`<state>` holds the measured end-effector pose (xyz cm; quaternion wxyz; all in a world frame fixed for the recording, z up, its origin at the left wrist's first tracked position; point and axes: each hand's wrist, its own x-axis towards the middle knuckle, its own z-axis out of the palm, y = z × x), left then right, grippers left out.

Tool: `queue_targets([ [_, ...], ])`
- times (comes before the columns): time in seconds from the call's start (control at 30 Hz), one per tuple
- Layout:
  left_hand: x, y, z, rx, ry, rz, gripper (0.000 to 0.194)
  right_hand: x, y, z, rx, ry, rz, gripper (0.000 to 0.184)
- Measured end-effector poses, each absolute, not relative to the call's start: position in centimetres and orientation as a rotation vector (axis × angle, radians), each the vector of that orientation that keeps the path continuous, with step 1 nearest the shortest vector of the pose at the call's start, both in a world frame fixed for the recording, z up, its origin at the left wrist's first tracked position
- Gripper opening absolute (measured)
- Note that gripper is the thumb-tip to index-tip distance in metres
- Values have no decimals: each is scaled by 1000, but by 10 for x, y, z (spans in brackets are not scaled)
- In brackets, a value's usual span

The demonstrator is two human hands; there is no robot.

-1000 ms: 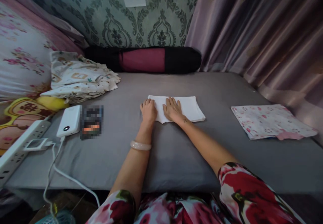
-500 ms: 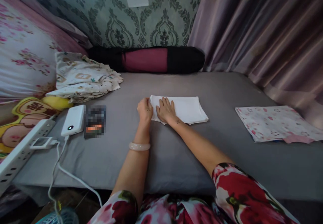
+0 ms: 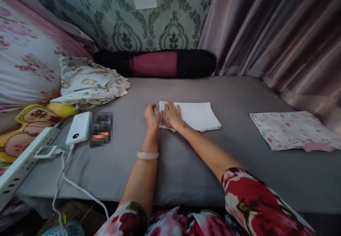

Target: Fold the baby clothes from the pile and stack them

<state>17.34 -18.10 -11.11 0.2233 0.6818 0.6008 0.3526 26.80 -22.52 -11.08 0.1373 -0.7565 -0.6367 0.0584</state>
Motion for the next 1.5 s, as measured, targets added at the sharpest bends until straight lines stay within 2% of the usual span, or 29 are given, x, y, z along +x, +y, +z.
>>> queue_targets([
  [0.37, 173, -176, -117, 1778, 1660, 1071, 32, 252, -215, -117, -2091, -2070, 86, 60],
  [0.67, 177, -175, -124, 1866, 1608, 1080, 30, 260, -219, -106, -2130, -2042, 205, 64],
  [0.8, 183, -181, -123, 2042, 1580, 1029, 31, 276, -231, -105, -2171, -1922, 135, 54],
  [1.07, 197, -199, -122, 2523, 1262, 712, 29, 304, -248, -118, -2222, -1881, 51, 52],
  [1.2, 200, -203, -126, 2590, 1299, 574, 25, 305, -250, -123, -2238, -1884, 56, 52],
  [1.5, 198, -207, -120, 2560, 1310, 506, 26, 303, -254, -122, -2205, -1850, 24, 51],
])
